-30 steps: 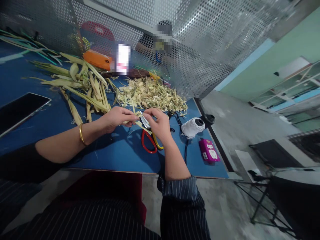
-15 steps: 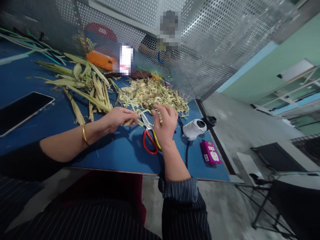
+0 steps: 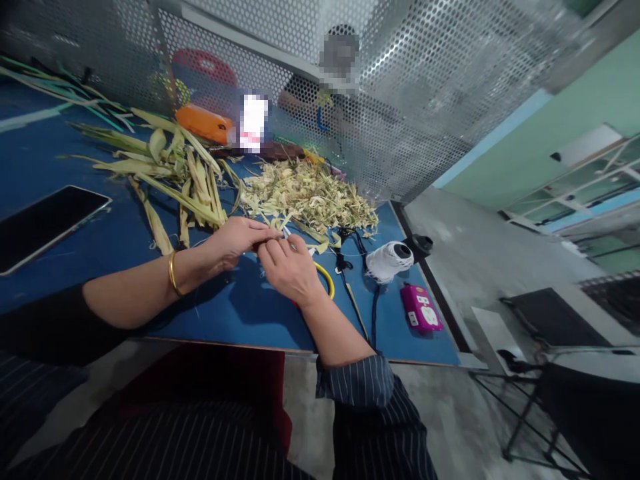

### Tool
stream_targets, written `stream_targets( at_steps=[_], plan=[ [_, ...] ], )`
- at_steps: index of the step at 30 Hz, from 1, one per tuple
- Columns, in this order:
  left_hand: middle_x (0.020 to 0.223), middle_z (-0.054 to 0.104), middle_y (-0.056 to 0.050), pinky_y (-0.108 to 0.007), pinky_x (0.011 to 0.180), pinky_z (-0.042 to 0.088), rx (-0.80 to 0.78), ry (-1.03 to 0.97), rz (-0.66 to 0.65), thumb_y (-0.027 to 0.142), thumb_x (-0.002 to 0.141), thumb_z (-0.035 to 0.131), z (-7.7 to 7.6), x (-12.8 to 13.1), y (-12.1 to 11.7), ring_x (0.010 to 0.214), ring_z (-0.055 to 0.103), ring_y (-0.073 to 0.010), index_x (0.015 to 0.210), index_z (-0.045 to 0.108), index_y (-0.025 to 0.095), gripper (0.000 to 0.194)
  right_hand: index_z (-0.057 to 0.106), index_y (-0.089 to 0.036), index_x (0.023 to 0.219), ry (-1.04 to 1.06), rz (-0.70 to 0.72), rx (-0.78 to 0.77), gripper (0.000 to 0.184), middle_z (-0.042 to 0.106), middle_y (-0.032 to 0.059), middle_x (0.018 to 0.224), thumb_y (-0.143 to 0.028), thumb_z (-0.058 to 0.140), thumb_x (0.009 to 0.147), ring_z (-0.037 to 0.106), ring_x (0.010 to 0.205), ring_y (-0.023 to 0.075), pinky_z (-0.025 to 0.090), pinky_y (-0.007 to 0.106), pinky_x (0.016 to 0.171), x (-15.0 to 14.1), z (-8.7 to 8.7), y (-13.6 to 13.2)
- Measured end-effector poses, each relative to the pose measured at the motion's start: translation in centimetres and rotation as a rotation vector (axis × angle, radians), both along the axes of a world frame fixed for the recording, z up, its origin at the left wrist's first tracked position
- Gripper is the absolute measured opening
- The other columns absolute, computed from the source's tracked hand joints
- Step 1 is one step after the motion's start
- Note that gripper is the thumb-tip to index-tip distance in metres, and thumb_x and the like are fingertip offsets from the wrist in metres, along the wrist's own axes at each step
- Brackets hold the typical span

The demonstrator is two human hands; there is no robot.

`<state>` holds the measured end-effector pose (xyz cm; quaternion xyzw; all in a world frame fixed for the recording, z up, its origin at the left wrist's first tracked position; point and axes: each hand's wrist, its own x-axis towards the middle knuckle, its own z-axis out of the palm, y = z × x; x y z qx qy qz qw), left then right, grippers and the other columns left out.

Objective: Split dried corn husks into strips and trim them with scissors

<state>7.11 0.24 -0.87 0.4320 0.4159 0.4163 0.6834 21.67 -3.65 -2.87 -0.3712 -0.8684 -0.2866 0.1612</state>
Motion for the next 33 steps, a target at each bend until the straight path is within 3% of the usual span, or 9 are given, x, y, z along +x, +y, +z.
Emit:
stream_targets(
  at_steps=[5, 11, 16, 20, 24, 26, 28, 30, 33],
  plan=[
    [0.06, 0.067, -0.003, -0.021, 0.057, 0.046, -0.034, -0.047, 0.044, 0.021, 0.063, 0.084, 0.4, -0.2, 0.2, 0.055, 0.058, -0.0083, 0.063, 0.07, 0.009, 0.018, 0.064, -0.021, 0.092, 0.098, 0.125, 0.072, 0.025, 0.069, 0.0042, 0.083, -0.018, 0.039, 0.098, 0.056, 0.076, 0.0163, 0.039, 0.035, 0.088, 0.2, -0.4, -0.6],
    [0.06, 0.067, -0.003, -0.023, 0.066, 0.053, -0.053, -0.103, 0.131, 0.015, 0.069, 0.081, 0.8, -0.3, 0.4, 0.062, 0.065, -0.0111, 0.063, 0.068, 0.009, 0.016, 0.065, -0.025, 0.106, 0.168, 0.238, -0.081, 0.027, 0.074, 0.0049, 0.097, -0.019, 0.039, 0.097, 0.065, 0.084, 0.016, 0.043, 0.038, 0.089, 0.5, -1.3, -1.3],
    [0.061, 0.066, -0.003, -0.023, 0.067, 0.055, -0.071, -0.112, 0.141, 0.011, 0.072, 0.078, 1.0, -0.3, 0.2, 0.061, 0.066, -0.0109, 0.064, 0.067, 0.008, 0.014, 0.066, -0.023, 0.107, 0.143, 0.325, -0.008, 0.026, 0.075, 0.0055, 0.097, -0.017, 0.043, 0.095, 0.066, 0.083, 0.0156, 0.047, 0.037, 0.086, 0.3, -1.4, -1.6],
    [0.063, 0.068, -0.003, -0.024, 0.07, 0.056, -0.08, -0.136, 0.135, 0.015, 0.068, 0.082, 1.1, -0.4, 0.3, 0.062, 0.067, -0.0112, 0.065, 0.067, 0.009, 0.016, 0.066, -0.021, 0.107, 0.093, 0.34, -0.055, 0.027, 0.075, 0.007, 0.094, -0.015, 0.043, 0.095, 0.066, 0.084, 0.0162, 0.048, 0.037, 0.085, -0.4, -0.7, -1.9],
    [0.065, 0.069, -0.003, -0.023, 0.067, 0.055, -0.036, -0.114, 0.144, 0.018, 0.068, 0.081, 1.8, -1.5, 1.1, 0.062, 0.066, -0.0113, 0.073, 0.07, 0.009, 0.015, 0.064, -0.018, 0.112, 0.053, 0.379, 0.024, 0.023, 0.074, 0.0069, 0.096, -0.022, 0.048, 0.096, 0.066, 0.088, 0.0162, 0.046, 0.035, 0.09, -1.0, 1.6, -1.7],
    [0.065, 0.069, -0.003, -0.023, 0.064, 0.055, 0.016, -0.072, 0.149, 0.021, 0.069, 0.081, 2.2, -2.6, 1.5, 0.061, 0.066, -0.0118, 0.076, 0.071, 0.009, 0.017, 0.06, -0.019, 0.118, 0.175, 0.295, 0.051, 0.027, 0.072, 0.0081, 0.101, -0.03, 0.052, 0.095, 0.065, 0.094, 0.0181, 0.043, 0.037, 0.094, -1.1, 3.2, -1.1],
    [0.065, 0.07, -0.003, -0.024, 0.065, 0.056, 0.055, -0.032, 0.148, 0.025, 0.067, 0.082, 2.4, -3.8, 1.8, 0.062, 0.067, -0.0127, 0.075, 0.071, 0.009, 0.02, 0.06, -0.02, 0.118, 0.339, 0.079, 0.078, 0.029, 0.071, 0.0098, 0.106, -0.034, 0.054, 0.094, 0.062, 0.102, 0.0218, 0.039, 0.04, 0.096, -1.5, 4.5, 0.0],
    [0.066, 0.07, -0.005, -0.025, 0.066, 0.057, 0.055, 0.0, 0.128, 0.029, 0.066, 0.083, 2.5, -5.0, 2.0, 0.061, 0.067, -0.0132, 0.075, 0.071, 0.009, 0.025, 0.062, -0.022, 0.11, 0.377, -0.084, 0.004, 0.023, 0.07, 0.0093, 0.104, -0.036, 0.053, 0.094, 0.06, 0.102, 0.0235, 0.034, 0.043, 0.1, -2.1, 5.2, 1.2],
    [0.067, 0.07, -0.006, -0.025, 0.064, 0.057, -0.019, 0.017, 0.072, 0.038, 0.067, 0.082, 2.3, -6.6, 1.8, 0.058, 0.066, -0.0129, 0.078, 0.071, 0.009, 0.032, 0.063, -0.022, 0.091, 0.328, -0.107, -0.172, 0.02, 0.069, 0.0037, 0.082, -0.033, 0.048, 0.096, 0.061, 0.085, 0.0194, 0.031, 0.041, 0.103, -3.4, 4.9, 2.5]
  ],
)
